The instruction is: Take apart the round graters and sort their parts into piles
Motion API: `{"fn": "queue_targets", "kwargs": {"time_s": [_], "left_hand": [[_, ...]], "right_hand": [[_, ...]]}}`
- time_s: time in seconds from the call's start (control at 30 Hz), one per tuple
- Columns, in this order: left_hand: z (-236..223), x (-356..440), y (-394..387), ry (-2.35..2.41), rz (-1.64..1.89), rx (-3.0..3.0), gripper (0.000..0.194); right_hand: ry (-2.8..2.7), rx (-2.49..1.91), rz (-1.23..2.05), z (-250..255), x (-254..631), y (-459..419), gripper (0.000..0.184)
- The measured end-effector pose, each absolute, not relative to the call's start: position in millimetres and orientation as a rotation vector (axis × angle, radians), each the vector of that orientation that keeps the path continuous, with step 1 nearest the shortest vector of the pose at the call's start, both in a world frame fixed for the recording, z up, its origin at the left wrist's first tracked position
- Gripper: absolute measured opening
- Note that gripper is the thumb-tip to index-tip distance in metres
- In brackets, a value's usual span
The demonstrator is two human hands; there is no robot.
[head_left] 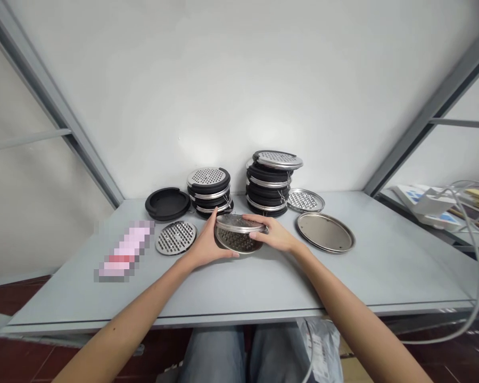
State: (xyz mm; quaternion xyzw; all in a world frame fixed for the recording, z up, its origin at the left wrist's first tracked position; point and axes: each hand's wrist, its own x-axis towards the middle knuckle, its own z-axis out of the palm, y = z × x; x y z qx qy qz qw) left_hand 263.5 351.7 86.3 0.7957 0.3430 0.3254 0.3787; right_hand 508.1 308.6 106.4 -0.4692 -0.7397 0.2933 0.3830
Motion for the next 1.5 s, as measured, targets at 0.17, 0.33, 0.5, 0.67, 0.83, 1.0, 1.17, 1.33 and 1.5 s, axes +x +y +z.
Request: {"fn": "queue_targets", "kwargs": {"time_s": [0.17,0.33,0.5,0.67,0.83,1.0,1.17,1.33,1.5], "left_hand": [[88.8,261.0,352.0,0.870,0.789,2.129,0.145],[86.8,257.2,350.9,0.896,0.620,2.283,0.133],[82.6,255.3,350.6,0.800,0.590,2.400,0.118],[94.6,258.8,348.1,0.849,0.883,2.403,0.115],[96.8,261.6,349.3,0.863,1.085,2.352,0.109],[92.6,262.2,349.8,0.899,1.041,2.368,0.123],[96.4,260.4,349.3,0.845,1.059,2.388,0.125],[97.1,259.6,347.3,0.865,1.022,2.377,0.125],[98.7,260.6,344.9,0.915,0.975,2.352,0.121]], "right_hand": [[-1.676,-1.109,0.822,101.8,525.6,317.0,0.065],[-1.289,-0.824,1.100,102.5,522.7,319.0,0.077],[-1.071,-0.742,1.313,114.4,510.5,312.4,0.082],[-0.996,-0.888,1.401,115.6,505.4,312.5,0.082],[-0.842,-1.068,1.392,111.7,497.9,315.0,0.052],[-0.780,-1.086,1.386,115.2,486.8,311.6,0.040],[-0.890,-1.090,1.386,108.0,485.2,311.6,0.048],[-1.246,-1.227,0.811,98.8,488.9,313.3,0.062],[-1.458,-1.317,0.587,99.5,492.7,310.5,0.067]]}}
